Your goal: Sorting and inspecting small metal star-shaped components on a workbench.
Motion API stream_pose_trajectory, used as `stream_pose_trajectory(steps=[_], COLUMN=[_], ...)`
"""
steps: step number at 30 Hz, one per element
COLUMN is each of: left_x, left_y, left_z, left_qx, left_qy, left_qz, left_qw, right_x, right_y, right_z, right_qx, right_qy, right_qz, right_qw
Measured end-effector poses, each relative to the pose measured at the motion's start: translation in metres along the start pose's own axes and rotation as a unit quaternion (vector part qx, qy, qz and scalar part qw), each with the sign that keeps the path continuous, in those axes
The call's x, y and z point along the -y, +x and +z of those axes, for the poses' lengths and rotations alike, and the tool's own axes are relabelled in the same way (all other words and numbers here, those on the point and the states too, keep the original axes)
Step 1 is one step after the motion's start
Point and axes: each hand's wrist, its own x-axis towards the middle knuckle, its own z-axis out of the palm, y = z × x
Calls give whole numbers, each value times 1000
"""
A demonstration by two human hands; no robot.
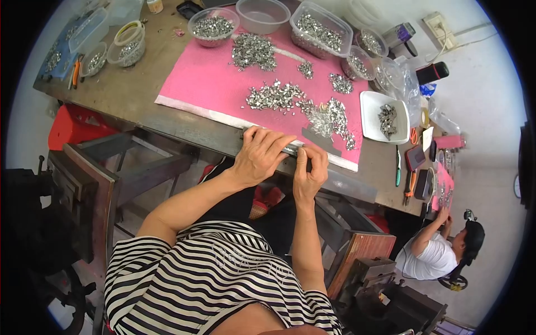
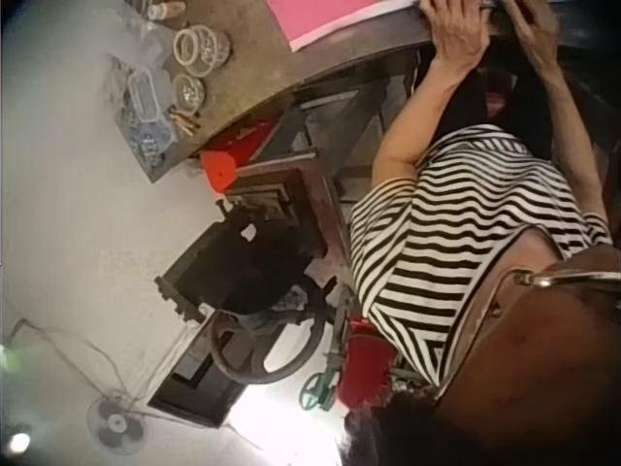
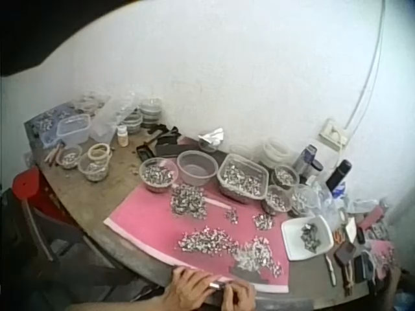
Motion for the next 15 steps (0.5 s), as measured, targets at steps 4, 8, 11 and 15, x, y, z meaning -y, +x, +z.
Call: stream_pose_trajectory(steps=[4, 8, 11, 15], left_x=[0, 0, 0, 0], left_y=[0, 0, -1, -1], left_z=[0, 0, 0, 0], left_qx=[0, 0, 4, 2], left_qy=[-2, -4, -1, -1], left_qz=[-1, 0, 0, -1], left_qw=[1000, 1000, 1000, 1000], right_x=[-2, -4, -3, -2], right_y=[-4, -8, -7, -5], right_z=[4, 5, 6, 5], right_qx=[-38, -60, -60, -43], right_qy=[-40, -57, -69, -60], right_qz=[-40, -61, -65, -51], right_qw=[998, 995, 994, 996])
